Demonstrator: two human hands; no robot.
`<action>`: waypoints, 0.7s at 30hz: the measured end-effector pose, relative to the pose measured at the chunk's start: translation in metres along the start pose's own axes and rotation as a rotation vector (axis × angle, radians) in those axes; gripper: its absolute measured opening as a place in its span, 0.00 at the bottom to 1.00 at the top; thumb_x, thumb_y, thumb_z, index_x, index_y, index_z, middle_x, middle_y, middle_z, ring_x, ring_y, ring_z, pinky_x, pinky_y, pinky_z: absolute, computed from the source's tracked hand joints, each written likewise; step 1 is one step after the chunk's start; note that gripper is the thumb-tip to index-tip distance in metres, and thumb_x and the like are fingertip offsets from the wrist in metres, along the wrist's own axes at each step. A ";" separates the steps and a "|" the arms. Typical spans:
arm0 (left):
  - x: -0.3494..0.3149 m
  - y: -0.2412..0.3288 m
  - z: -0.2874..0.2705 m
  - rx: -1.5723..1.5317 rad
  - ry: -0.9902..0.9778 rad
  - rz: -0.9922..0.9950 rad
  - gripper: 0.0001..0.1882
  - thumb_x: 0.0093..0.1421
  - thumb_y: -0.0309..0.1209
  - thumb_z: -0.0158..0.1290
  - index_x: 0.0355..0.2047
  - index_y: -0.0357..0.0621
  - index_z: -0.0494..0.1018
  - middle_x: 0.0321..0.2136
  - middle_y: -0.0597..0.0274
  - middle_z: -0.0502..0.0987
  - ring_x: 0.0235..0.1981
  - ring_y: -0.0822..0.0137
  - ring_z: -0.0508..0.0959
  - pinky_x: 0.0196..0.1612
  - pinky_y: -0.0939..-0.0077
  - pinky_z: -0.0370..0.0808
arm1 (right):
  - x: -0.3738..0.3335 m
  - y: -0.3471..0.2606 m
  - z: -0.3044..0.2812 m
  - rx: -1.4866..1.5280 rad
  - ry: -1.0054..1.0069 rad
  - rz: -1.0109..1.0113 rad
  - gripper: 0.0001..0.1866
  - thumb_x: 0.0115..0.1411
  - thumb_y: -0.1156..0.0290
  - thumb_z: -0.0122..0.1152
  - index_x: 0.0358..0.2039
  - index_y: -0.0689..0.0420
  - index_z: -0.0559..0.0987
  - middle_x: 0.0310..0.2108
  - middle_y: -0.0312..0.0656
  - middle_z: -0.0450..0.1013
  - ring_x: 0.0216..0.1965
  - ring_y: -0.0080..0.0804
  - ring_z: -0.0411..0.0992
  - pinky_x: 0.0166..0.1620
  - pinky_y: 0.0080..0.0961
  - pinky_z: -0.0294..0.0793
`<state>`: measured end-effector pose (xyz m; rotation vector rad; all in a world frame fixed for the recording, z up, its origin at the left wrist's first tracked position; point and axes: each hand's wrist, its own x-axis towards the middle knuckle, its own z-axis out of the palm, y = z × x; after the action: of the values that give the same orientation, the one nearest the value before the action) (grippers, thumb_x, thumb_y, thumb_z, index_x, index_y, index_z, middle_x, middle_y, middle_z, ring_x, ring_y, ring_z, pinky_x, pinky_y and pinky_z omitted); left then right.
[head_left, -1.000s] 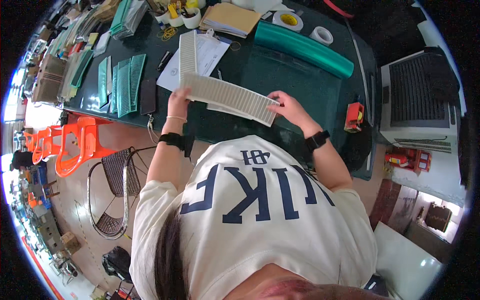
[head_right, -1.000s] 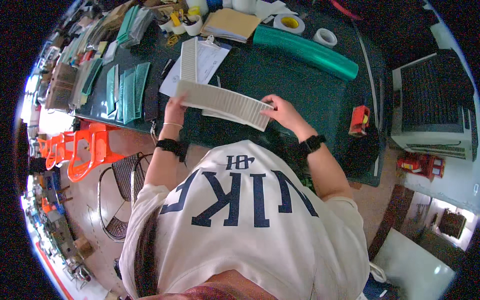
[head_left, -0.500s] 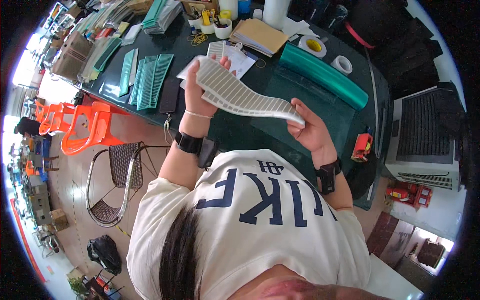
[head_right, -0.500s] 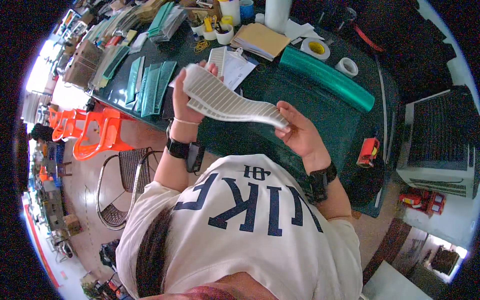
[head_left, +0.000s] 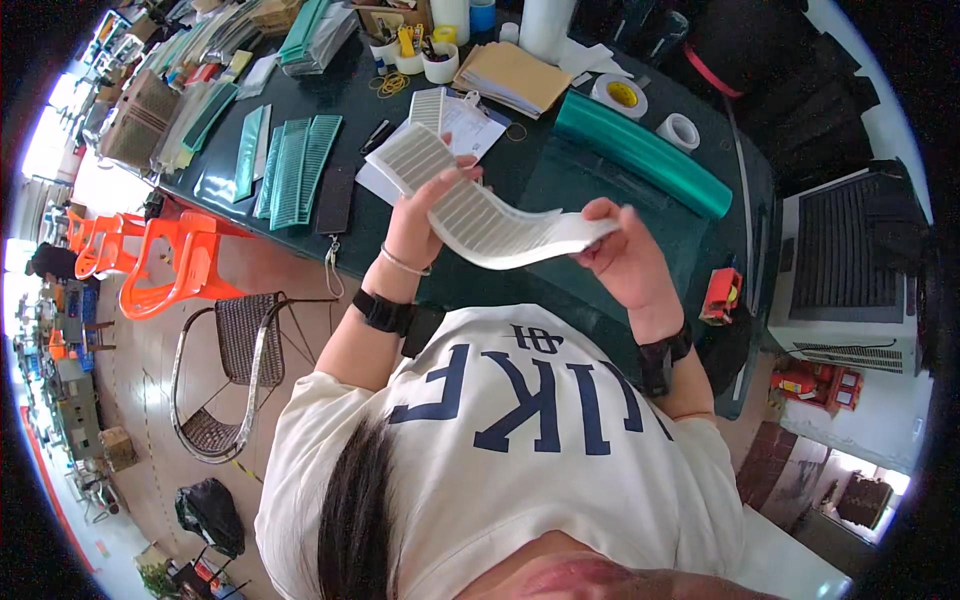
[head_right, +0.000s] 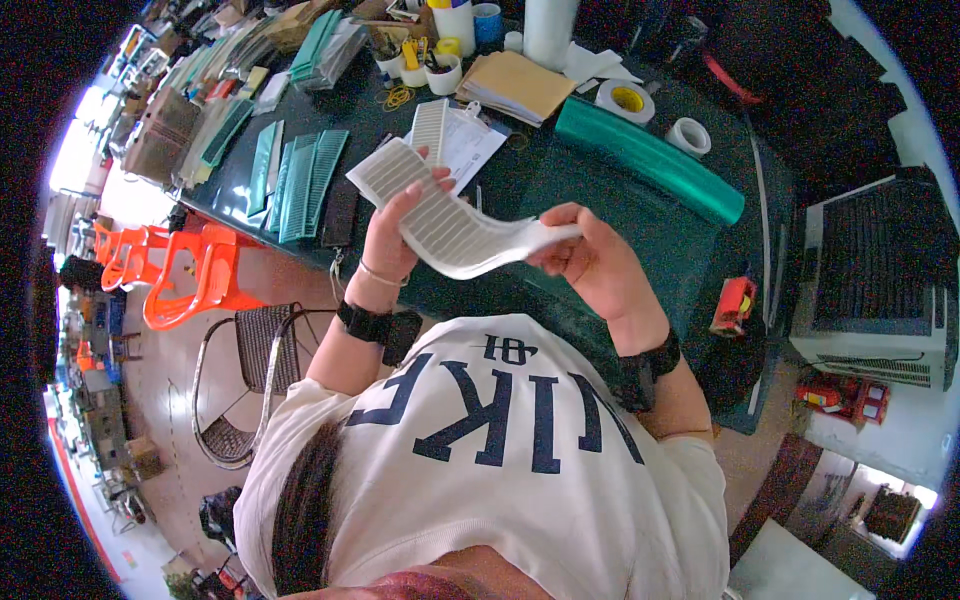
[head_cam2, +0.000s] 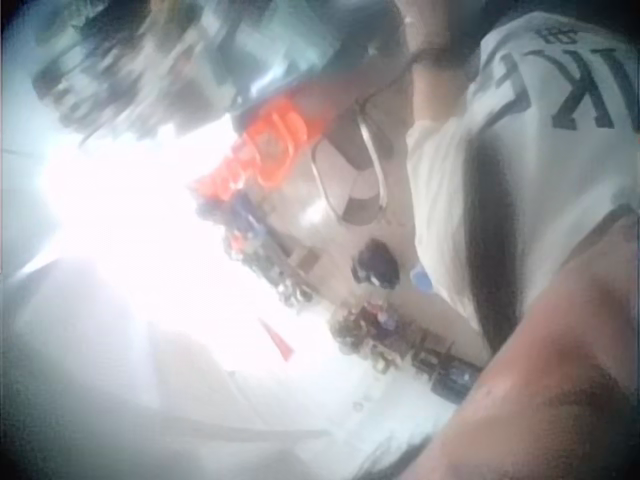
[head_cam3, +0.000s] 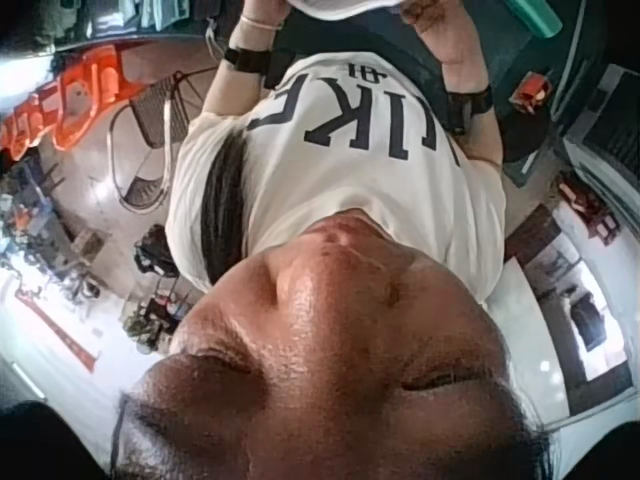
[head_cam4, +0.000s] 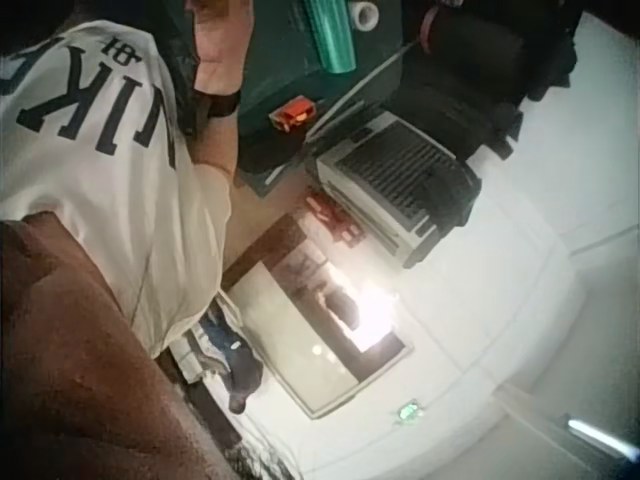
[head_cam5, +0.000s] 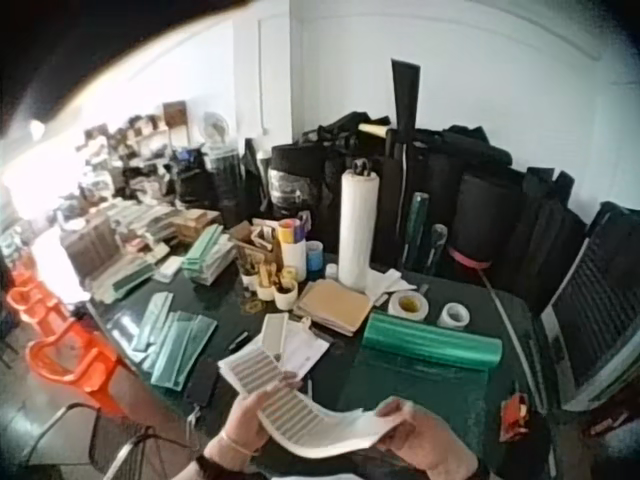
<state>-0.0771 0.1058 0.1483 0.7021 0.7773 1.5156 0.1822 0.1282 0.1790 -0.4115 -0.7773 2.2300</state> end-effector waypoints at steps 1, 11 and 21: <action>0.000 0.002 0.000 -0.018 -0.115 -0.045 0.33 0.55 0.44 0.54 0.56 0.40 0.57 0.50 0.51 0.67 0.52 0.57 0.69 0.53 0.60 0.68 | 0.002 -0.004 0.008 -0.056 -0.095 -0.040 0.17 0.59 0.66 0.57 0.46 0.58 0.70 0.38 0.43 0.74 0.37 0.32 0.74 0.38 0.23 0.72; -0.027 0.004 0.032 0.047 -0.451 -0.235 0.34 0.51 0.36 0.58 0.56 0.39 0.59 0.48 0.56 0.70 0.49 0.63 0.71 0.51 0.69 0.68 | 0.046 -0.008 0.063 -0.700 0.151 -0.306 0.14 0.60 0.63 0.56 0.41 0.58 0.70 0.29 0.35 0.72 0.29 0.21 0.70 0.33 0.16 0.67; -0.046 0.026 0.037 0.147 -0.423 -0.267 0.31 0.49 0.27 0.59 0.54 0.37 0.63 0.47 0.56 0.71 0.48 0.63 0.71 0.51 0.68 0.68 | 0.032 -0.030 0.039 -0.941 0.287 -0.155 0.08 0.59 0.66 0.58 0.30 0.57 0.73 0.21 0.25 0.65 0.22 0.09 0.60 0.26 0.10 0.58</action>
<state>-0.0592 0.0615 0.1918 0.9501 0.6318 1.0289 0.1567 0.1522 0.2261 -1.0384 -1.5989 1.4900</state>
